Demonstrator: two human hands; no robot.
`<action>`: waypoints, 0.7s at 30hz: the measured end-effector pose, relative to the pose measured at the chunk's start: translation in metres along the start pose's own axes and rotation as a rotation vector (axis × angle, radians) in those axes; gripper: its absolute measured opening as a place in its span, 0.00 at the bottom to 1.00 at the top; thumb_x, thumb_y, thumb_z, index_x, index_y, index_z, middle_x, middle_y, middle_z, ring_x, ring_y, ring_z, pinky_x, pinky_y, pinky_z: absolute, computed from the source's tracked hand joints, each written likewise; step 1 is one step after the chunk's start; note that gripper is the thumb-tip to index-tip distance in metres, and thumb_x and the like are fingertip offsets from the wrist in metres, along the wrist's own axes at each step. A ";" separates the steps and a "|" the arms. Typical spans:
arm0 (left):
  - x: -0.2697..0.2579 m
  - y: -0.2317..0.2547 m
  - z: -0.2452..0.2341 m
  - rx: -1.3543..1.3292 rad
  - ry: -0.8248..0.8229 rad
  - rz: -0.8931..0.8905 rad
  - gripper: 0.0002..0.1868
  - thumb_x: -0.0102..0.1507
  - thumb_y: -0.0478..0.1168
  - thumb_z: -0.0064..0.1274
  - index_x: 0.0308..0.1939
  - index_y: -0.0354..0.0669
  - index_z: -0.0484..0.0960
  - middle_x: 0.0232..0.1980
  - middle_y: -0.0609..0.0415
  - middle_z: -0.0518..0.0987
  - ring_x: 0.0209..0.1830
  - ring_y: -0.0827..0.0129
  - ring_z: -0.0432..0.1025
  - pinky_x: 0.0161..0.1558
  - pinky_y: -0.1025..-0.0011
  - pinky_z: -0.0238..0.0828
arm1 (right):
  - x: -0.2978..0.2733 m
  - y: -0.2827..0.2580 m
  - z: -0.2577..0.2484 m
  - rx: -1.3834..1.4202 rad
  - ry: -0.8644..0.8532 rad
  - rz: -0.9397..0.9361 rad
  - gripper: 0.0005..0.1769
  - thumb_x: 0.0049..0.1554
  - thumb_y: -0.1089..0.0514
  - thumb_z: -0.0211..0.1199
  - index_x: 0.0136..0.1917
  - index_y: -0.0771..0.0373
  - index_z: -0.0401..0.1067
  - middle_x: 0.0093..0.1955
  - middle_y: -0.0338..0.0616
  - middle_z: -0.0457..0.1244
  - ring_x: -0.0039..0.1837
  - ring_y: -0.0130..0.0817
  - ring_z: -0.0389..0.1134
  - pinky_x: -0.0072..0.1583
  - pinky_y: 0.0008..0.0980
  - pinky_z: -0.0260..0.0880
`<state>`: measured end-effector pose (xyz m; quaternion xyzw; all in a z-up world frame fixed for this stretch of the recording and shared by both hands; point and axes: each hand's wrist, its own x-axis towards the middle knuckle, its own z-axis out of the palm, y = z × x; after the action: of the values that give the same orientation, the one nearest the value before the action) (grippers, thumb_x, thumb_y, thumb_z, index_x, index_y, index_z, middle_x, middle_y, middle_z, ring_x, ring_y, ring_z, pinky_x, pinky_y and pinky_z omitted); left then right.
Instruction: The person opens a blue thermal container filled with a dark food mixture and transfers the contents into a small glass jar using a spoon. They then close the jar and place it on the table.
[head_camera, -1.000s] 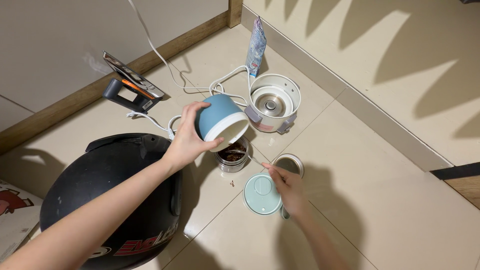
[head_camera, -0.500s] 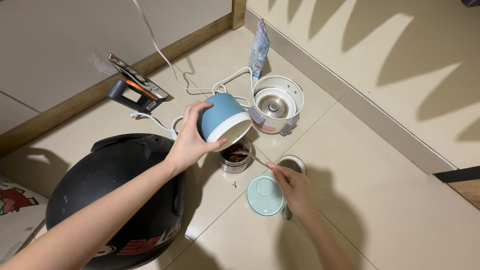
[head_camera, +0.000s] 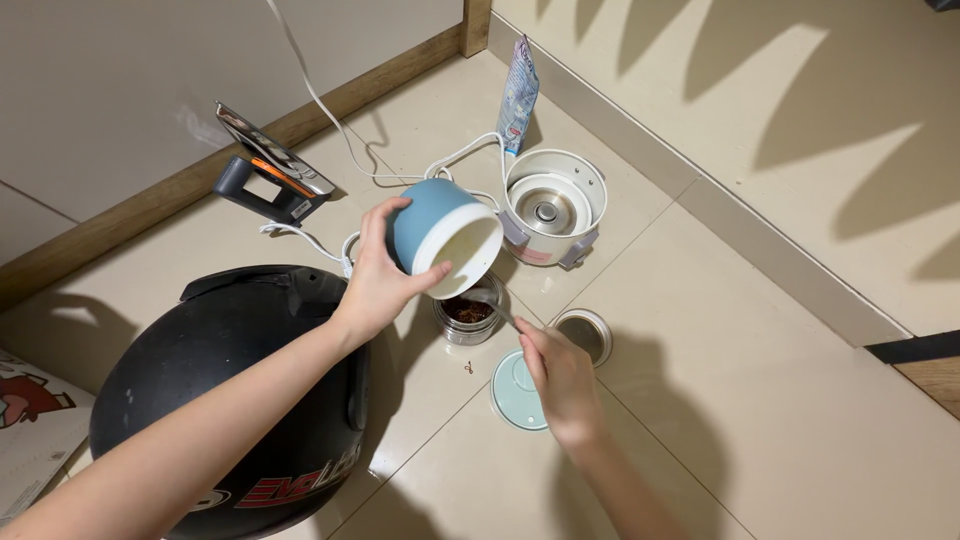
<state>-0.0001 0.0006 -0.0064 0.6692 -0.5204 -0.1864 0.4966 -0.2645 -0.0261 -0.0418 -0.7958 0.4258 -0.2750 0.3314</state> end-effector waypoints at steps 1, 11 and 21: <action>0.000 -0.001 -0.001 -0.060 -0.001 -0.039 0.48 0.54 0.47 0.70 0.71 0.47 0.58 0.69 0.44 0.63 0.70 0.53 0.64 0.68 0.60 0.64 | 0.000 0.004 0.003 -0.015 0.015 -0.017 0.16 0.62 0.59 0.56 0.62 0.61 0.74 0.42 0.50 0.66 0.41 0.42 0.68 0.47 0.38 0.68; 0.010 -0.010 -0.014 -0.450 -0.020 -0.465 0.37 0.64 0.55 0.50 0.72 0.57 0.52 0.70 0.45 0.61 0.65 0.56 0.69 0.51 0.57 0.82 | -0.017 0.034 0.034 -0.101 -0.144 0.086 0.22 0.63 0.58 0.55 0.70 0.56 0.68 0.43 0.50 0.65 0.44 0.45 0.68 0.47 0.42 0.67; 0.017 -0.009 -0.018 -0.477 0.049 -0.470 0.38 0.63 0.56 0.50 0.71 0.55 0.51 0.71 0.43 0.60 0.65 0.53 0.70 0.50 0.54 0.83 | -0.014 0.053 0.035 0.344 0.025 0.414 0.21 0.66 0.51 0.52 0.66 0.61 0.76 0.32 0.39 0.53 0.33 0.26 0.53 0.36 0.30 0.57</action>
<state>0.0250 -0.0064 -0.0014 0.6400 -0.2813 -0.3963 0.5951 -0.2720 -0.0258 -0.1063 -0.6204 0.5305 -0.2794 0.5056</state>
